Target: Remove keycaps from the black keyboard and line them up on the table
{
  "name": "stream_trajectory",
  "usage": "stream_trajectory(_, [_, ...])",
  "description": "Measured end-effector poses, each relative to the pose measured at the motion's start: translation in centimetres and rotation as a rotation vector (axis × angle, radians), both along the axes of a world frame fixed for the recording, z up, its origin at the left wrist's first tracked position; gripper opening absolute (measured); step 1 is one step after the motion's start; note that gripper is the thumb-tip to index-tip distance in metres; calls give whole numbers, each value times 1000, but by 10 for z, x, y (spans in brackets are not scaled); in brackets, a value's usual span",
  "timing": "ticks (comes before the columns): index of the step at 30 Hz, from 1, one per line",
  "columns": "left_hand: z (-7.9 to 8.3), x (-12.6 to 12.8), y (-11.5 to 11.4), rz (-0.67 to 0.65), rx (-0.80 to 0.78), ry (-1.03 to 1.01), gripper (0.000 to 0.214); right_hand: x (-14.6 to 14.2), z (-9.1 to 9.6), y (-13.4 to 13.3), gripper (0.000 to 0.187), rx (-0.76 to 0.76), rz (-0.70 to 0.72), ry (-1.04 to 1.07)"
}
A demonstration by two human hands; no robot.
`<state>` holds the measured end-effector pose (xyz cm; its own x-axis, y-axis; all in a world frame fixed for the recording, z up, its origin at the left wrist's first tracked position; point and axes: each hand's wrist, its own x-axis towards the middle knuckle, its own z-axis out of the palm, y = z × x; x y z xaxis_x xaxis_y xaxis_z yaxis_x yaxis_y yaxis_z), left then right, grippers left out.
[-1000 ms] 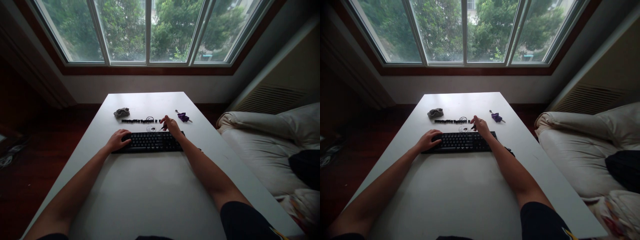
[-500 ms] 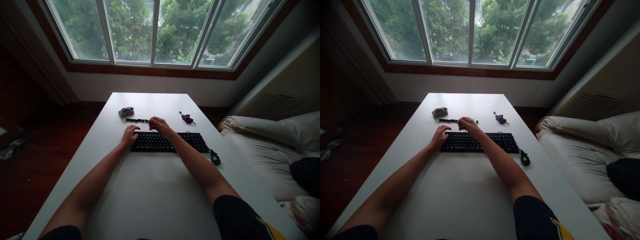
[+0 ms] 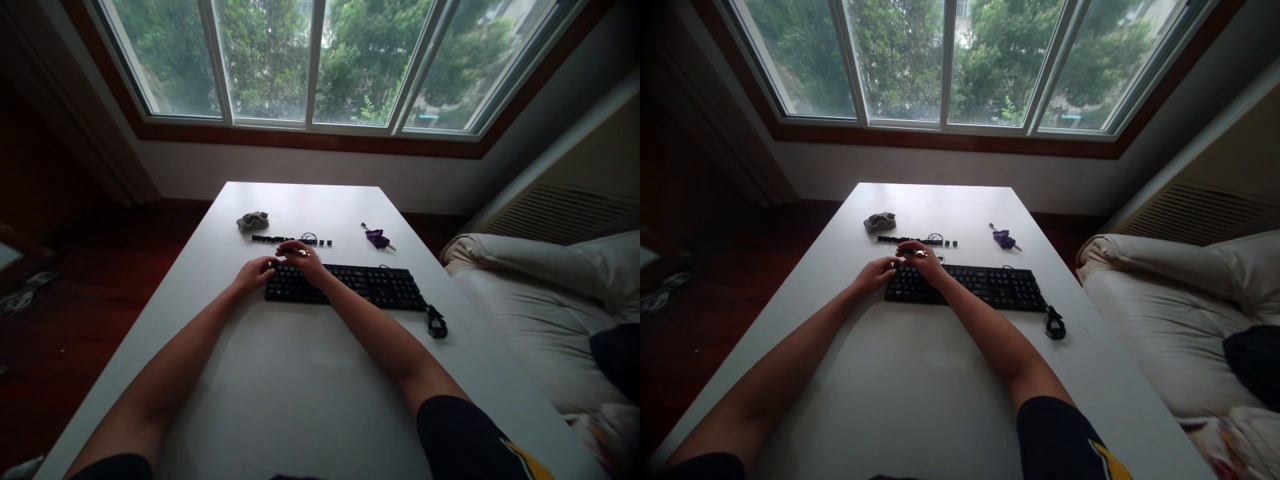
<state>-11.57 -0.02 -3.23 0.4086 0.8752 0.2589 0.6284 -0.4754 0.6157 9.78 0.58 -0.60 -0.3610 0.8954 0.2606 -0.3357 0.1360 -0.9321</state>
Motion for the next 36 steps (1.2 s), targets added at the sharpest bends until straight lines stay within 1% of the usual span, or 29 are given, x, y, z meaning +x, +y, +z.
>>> stream_trajectory(3, [1,-1,-1,-47,-23,-27,38,2,5,-1,25,26,-18,5])
stream_trajectory(9, [3,2,-3,-118,-48,-72,31,1,3,6,27,3,-145,-18])
stream_trajectory(12, [5,6,-4,-141,-51,-90,30,2,3,12,32,11,-196,-44])
stream_trajectory(17, [7,14,-6,-196,-44,-88,29,7,7,16,44,43,-235,-84])
stream_trajectory(21, [5,16,-5,-170,-32,-69,30,10,3,17,44,-17,-238,-136])
stream_trajectory(25, [3,14,-3,-123,-53,-58,30,10,0,17,40,-68,-173,-119])
stream_trajectory(29, [2,13,-3,-95,-66,-52,31,12,3,14,35,-36,-82,-75])
stream_trajectory(31, [2,12,-3,-90,-67,-55,33,13,4,14,34,-1,-65,-78])
stream_trajectory(33, [2,12,-3,-88,-72,-59,35,14,3,14,32,30,-93,-107])
stream_trajectory(36, [3,10,-2,-100,-75,-65,35,13,-2,14,32,94,-179,-185])
